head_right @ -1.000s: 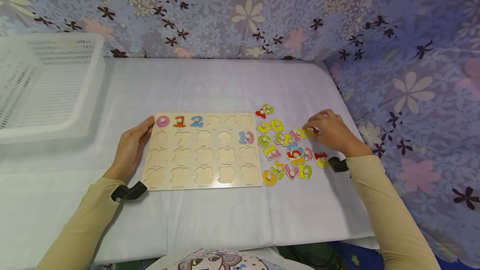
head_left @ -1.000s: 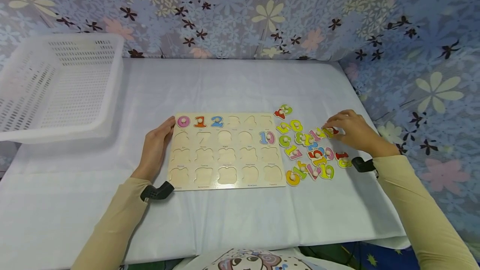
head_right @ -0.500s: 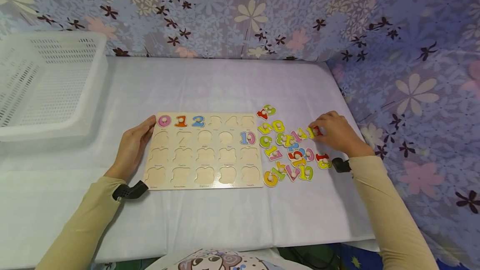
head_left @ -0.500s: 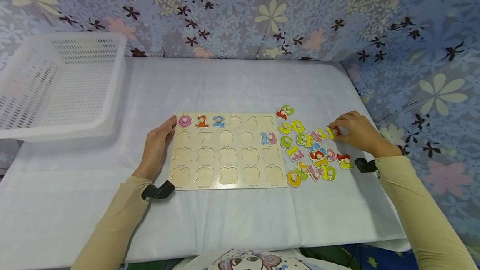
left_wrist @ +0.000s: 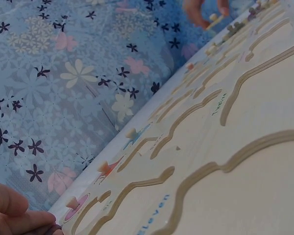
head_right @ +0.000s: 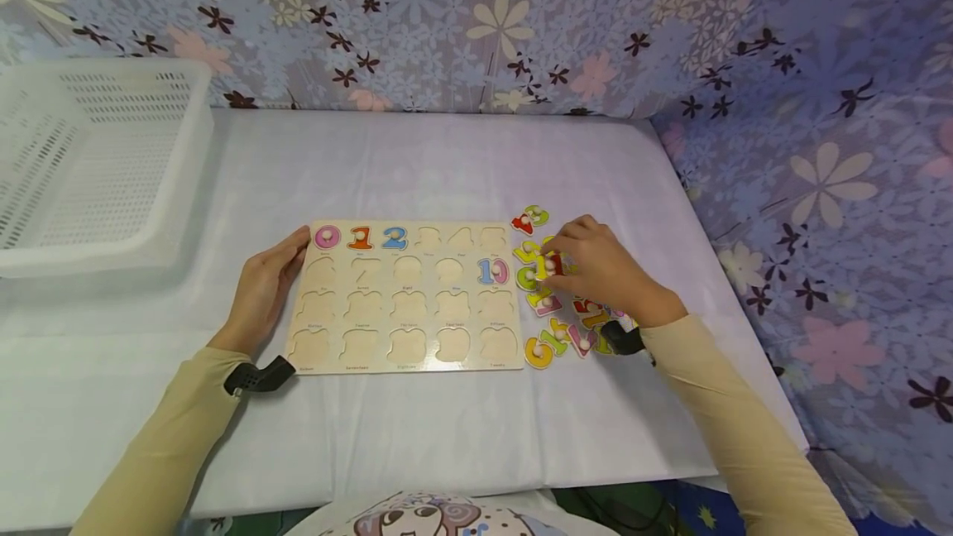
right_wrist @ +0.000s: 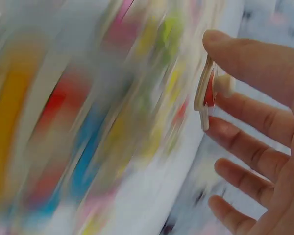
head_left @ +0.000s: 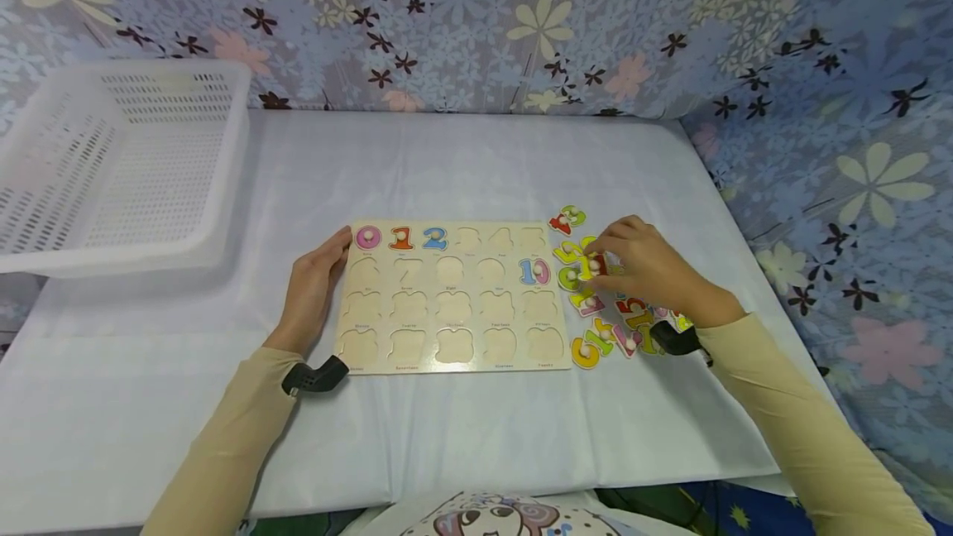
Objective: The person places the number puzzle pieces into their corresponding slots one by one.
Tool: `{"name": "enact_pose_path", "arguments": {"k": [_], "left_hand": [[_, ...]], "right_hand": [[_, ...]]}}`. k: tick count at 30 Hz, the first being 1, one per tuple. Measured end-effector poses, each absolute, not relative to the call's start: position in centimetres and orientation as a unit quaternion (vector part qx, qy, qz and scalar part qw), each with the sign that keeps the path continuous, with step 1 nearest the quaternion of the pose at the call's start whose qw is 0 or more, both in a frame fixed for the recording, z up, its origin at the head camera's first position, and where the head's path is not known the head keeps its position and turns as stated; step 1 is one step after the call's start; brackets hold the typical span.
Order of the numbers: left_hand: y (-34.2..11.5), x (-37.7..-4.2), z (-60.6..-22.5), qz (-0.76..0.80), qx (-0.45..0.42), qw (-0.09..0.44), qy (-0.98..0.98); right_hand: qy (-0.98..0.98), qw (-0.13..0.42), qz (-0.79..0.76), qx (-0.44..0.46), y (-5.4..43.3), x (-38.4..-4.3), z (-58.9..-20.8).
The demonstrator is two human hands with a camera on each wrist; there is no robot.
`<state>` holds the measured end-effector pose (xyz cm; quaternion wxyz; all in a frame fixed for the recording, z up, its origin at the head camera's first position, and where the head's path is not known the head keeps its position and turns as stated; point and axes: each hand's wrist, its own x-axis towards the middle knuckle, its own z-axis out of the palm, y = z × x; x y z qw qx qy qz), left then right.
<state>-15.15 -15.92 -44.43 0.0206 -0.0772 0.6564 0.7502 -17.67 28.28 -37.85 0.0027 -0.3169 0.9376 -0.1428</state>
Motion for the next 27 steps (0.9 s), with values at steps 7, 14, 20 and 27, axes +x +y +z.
{"name": "enact_pose_path", "arguments": {"k": [7, 14, 20, 27], "left_hand": [[-16.1, -15.3, -44.3, 0.747, -0.077, 0.017, 0.660], [-16.3, -15.3, -44.6, 0.768, -0.057, 0.015, 0.638], [-16.3, -15.3, -44.6, 0.758, -0.054, 0.021, 0.650], [-16.5, -15.3, -44.5, 0.751, -0.055, 0.020, 0.658]], "right_hand": [[0.885, 0.011, -0.135, -0.445, 17.4, -18.1, -38.1], [0.857, 0.041, -0.080, -0.508, 7.6, -18.1, -39.0], [0.853, 0.039, -0.057, -0.517, 4.0, -18.0, -39.0], [0.856, 0.036, -0.027, -0.514, 1.3, -17.9, -39.6]]}}
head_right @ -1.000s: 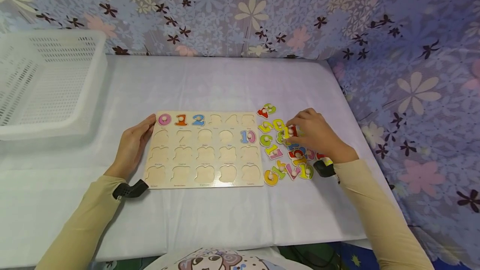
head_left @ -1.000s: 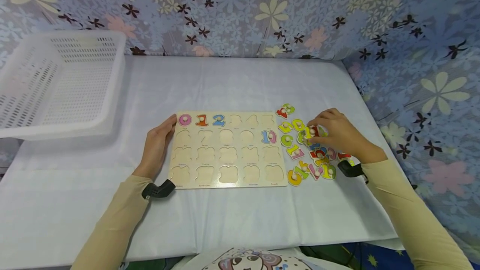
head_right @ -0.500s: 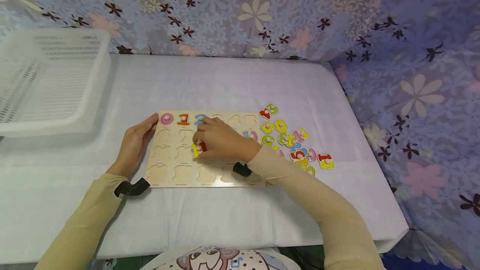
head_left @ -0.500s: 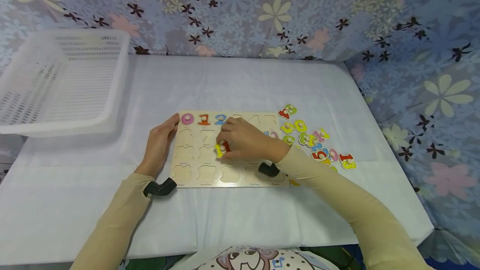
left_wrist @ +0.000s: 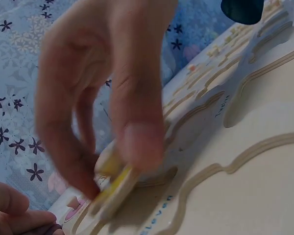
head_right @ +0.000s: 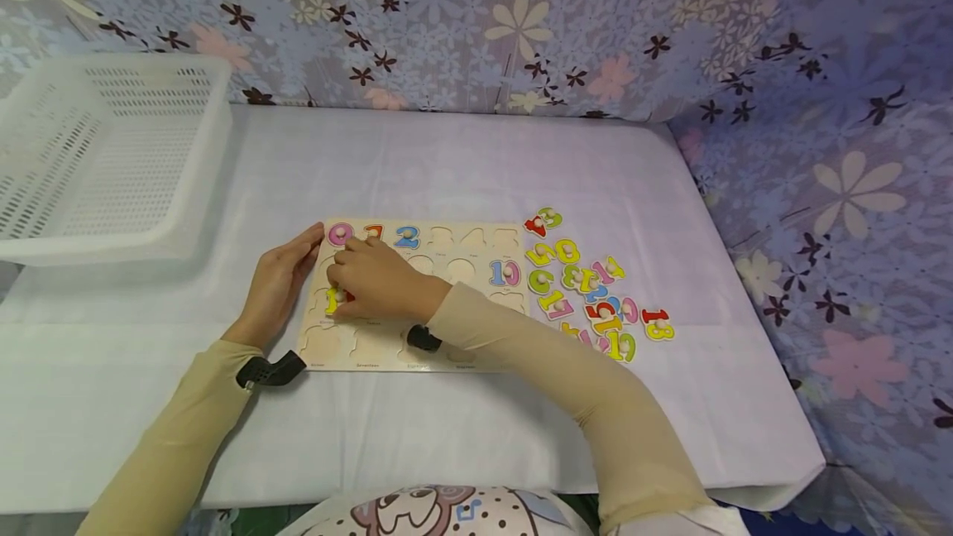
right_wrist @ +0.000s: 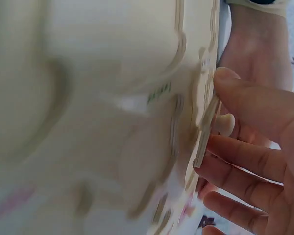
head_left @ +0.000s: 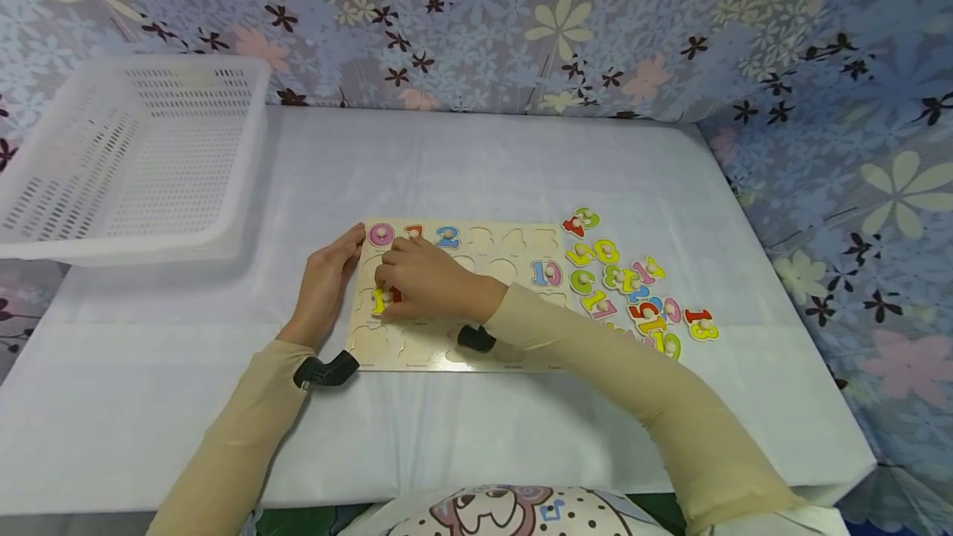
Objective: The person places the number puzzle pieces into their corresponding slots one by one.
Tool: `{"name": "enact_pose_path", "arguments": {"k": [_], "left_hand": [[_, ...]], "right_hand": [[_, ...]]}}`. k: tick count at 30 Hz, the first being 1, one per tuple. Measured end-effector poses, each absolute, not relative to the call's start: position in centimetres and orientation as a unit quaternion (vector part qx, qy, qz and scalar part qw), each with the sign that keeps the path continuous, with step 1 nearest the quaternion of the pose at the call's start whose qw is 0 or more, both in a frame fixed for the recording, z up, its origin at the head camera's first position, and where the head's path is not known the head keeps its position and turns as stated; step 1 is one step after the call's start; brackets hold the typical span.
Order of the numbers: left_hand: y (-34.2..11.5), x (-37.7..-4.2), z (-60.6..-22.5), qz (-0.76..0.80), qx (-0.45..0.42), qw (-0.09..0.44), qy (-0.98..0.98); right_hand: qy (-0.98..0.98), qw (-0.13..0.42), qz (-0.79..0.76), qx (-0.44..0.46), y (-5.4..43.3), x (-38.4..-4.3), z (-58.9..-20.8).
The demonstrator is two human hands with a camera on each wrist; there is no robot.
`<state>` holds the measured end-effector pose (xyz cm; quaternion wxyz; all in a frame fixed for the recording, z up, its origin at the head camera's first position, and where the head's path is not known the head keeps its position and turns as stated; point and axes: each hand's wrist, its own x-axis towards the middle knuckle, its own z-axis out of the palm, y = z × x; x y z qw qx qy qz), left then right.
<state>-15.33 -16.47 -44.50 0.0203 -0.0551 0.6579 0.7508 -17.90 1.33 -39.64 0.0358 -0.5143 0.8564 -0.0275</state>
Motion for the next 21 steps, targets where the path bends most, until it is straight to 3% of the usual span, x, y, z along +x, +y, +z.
{"name": "enact_pose_path", "arguments": {"k": [9, 21], "left_hand": [[-16.4, -15.4, -44.3, 0.765, -0.067, 0.023, 0.640], [-16.3, -15.4, -44.3, 0.751, -0.069, 0.024, 0.657]], "right_hand": [[0.864, 0.009, 0.012, -0.504, -1.0, -17.4, -40.4], [0.872, 0.019, 0.022, -0.489, -0.8, -17.0, -40.2]]}}
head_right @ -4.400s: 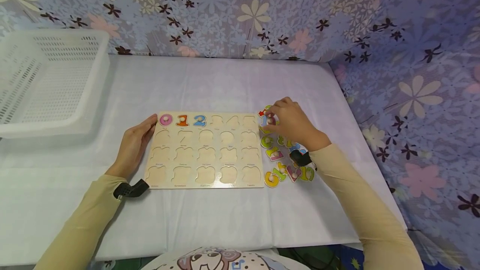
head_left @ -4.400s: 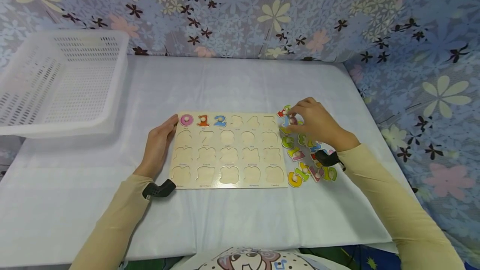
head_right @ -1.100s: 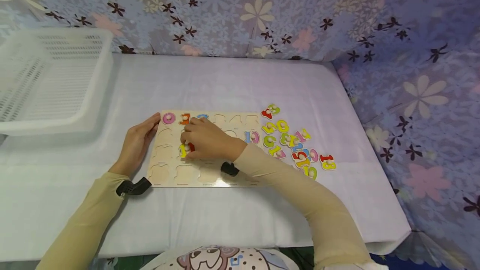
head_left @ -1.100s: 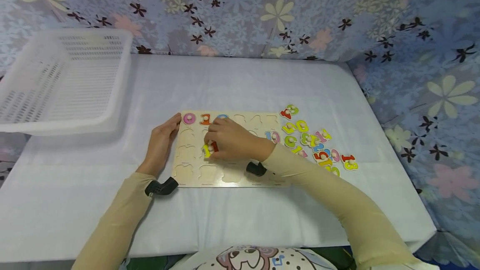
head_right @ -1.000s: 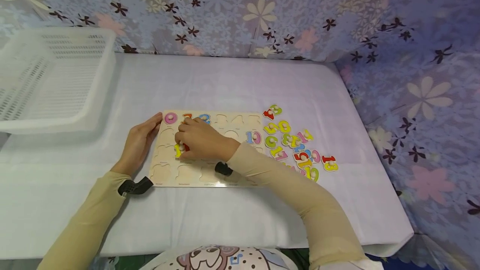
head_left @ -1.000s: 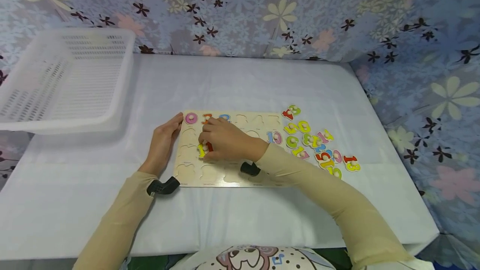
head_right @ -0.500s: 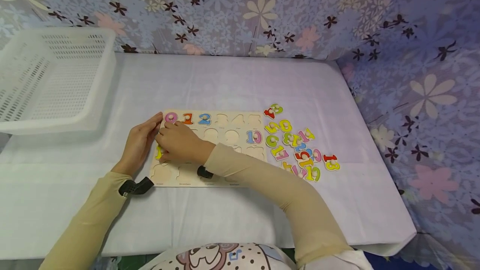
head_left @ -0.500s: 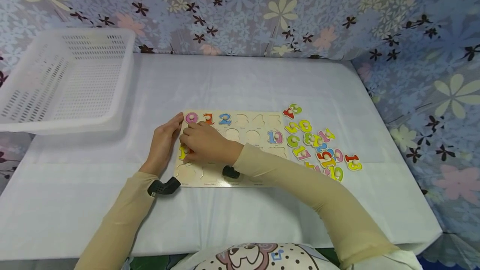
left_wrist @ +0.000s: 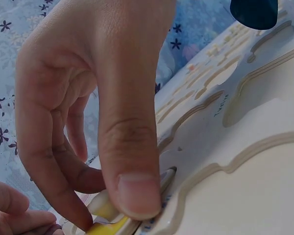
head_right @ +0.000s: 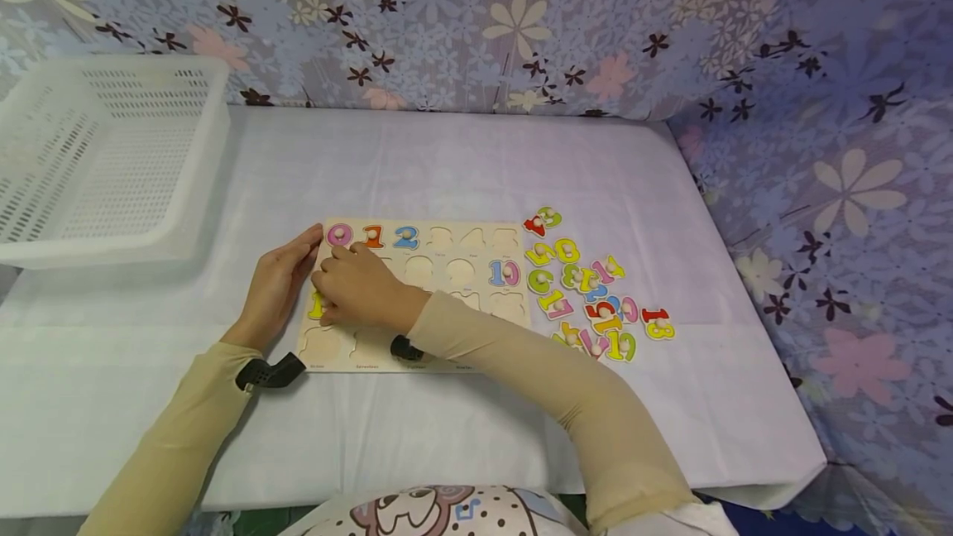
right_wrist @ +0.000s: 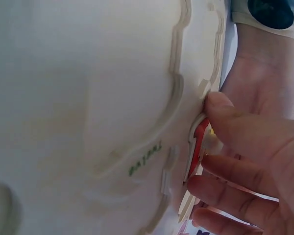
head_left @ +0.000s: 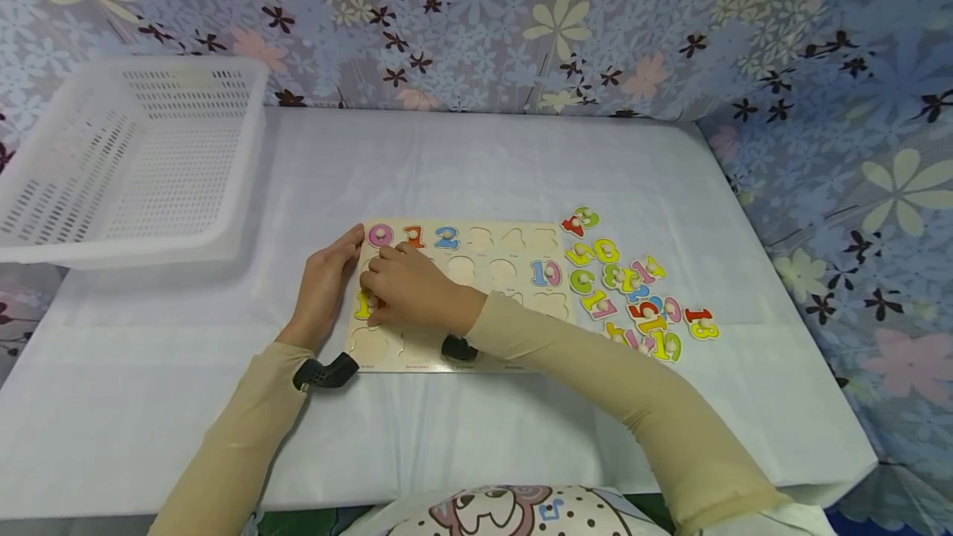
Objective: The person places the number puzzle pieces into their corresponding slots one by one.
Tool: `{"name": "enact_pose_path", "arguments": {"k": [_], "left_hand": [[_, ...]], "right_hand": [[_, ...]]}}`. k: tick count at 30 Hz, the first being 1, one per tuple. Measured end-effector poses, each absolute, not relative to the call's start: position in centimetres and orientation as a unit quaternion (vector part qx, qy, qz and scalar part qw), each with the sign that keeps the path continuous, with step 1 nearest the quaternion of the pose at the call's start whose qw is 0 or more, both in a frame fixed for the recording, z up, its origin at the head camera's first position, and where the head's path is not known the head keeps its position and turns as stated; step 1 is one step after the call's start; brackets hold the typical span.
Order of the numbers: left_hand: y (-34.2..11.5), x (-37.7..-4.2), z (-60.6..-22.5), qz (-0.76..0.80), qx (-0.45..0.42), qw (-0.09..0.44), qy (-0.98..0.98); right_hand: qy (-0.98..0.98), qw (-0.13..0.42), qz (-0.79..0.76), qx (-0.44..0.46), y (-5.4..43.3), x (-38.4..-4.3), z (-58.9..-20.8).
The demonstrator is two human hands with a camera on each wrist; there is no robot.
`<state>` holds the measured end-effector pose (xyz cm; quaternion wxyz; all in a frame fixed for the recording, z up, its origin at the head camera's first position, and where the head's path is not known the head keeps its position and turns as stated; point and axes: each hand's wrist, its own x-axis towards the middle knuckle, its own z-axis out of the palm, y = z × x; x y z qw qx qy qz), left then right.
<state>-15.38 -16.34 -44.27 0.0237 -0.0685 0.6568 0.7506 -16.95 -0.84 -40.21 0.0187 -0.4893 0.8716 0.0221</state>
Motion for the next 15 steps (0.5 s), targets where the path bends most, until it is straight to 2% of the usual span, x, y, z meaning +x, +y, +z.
{"name": "enact_pose_path", "arguments": {"k": [15], "left_hand": [[-16.29, -15.37, -44.38, 0.744, -0.067, 0.029, 0.664]], "right_hand": [[0.866, -0.017, -0.014, -0.499, 0.02, -16.56, -40.76]]}}
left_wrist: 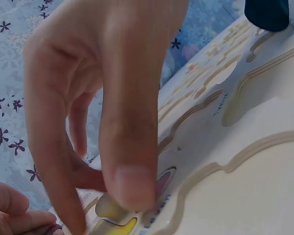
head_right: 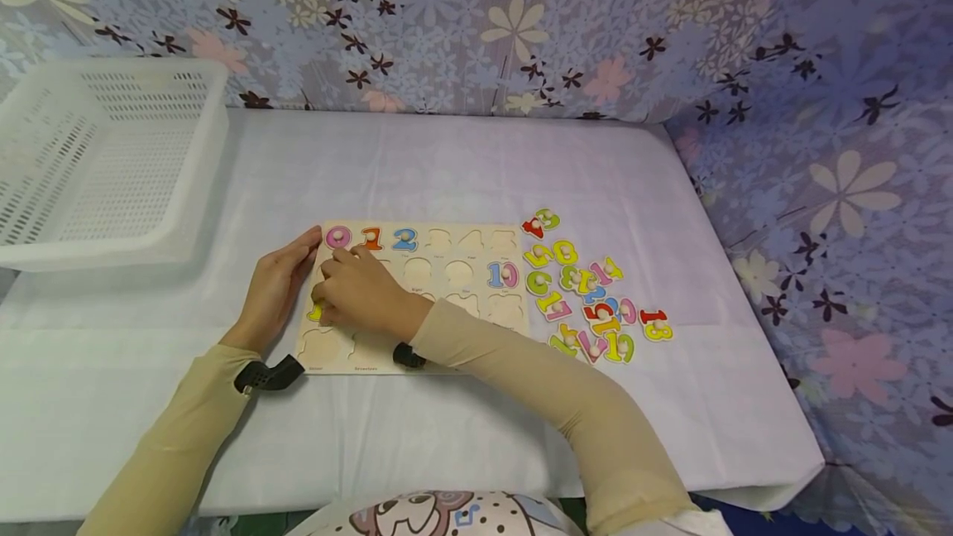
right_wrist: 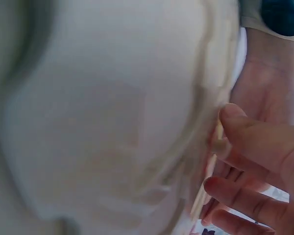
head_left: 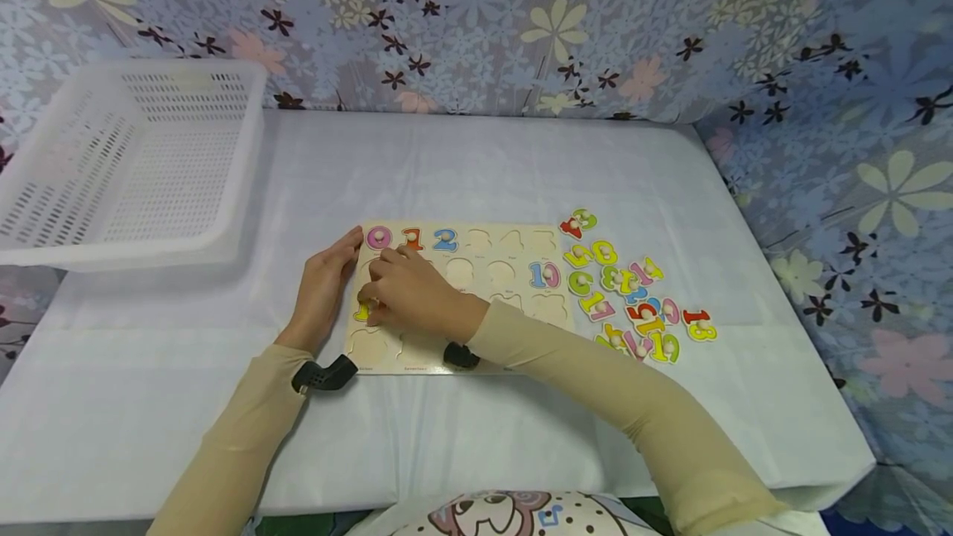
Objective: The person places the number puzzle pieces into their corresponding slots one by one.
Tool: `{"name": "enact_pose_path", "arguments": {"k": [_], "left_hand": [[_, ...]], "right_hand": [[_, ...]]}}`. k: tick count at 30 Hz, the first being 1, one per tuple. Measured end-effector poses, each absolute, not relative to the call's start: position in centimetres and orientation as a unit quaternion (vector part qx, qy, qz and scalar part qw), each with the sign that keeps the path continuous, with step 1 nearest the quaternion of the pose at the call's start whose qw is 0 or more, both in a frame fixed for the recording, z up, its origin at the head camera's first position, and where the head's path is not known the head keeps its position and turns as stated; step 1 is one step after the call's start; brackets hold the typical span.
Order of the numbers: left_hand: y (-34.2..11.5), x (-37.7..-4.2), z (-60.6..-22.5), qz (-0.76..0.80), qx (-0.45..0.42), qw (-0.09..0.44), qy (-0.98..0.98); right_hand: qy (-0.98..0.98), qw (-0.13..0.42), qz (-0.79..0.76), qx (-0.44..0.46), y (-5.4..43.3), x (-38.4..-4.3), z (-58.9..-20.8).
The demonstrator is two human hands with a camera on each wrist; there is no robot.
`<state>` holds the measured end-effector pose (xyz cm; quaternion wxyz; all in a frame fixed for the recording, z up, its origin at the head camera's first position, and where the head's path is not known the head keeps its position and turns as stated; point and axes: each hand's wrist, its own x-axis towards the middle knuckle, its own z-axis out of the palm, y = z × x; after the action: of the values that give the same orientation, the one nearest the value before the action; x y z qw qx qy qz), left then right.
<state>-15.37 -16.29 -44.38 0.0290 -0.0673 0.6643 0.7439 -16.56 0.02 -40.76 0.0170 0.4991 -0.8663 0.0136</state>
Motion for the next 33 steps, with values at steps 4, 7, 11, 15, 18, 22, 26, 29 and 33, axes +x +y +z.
{"name": "enact_pose_path", "arguments": {"k": [4, 7, 11, 15, 18, 22, 26, 29, 33], "left_hand": [[-16.3, -15.2, -44.4, 0.741, -0.064, 0.028, 0.667], [-16.2, -15.1, -44.6, 0.736, -0.066, 0.029, 0.673], [-16.1, -15.0, -44.8, 0.724, -0.066, 0.031, 0.686], [-16.1, -15.0, -44.9, 0.716, -0.062, 0.025, 0.695], [-16.1, -15.0, -44.8, 0.716, -0.059, 0.024, 0.695], [-16.2, -15.0, -44.7, 0.718, -0.062, 0.024, 0.693], [-16.2, -15.0, -44.8, 0.716, -0.063, 0.025, 0.695], [-16.2, -15.1, -44.9, 0.715, -0.063, 0.027, 0.696], [-16.1, -15.1, -44.8, 0.715, -0.064, 0.027, 0.696]], "right_hand": [[-0.869, 0.009, 0.061, 0.491, 1.9, -16.3, -39.9], [-0.876, 0.003, 0.117, 0.467, 5.1, -16.1, -39.2], [-0.890, 0.012, 0.177, 0.420, 11.1, -16.2, -39.4], [-0.916, 0.028, 0.194, 0.351, 17.5, -17.4, -39.7], [-0.942, 0.035, 0.174, 0.286, 21.8, -18.5, -39.4], [-0.968, -0.004, 0.126, 0.218, 25.8, -19.6, -38.8], [-0.975, -0.047, 0.100, 0.195, 27.6, -20.0, -38.9], [-0.975, -0.051, 0.104, 0.190, 27.9, -20.1, -39.3], [-0.976, -0.037, 0.101, 0.188, 27.9, -20.3, -39.9]]}}
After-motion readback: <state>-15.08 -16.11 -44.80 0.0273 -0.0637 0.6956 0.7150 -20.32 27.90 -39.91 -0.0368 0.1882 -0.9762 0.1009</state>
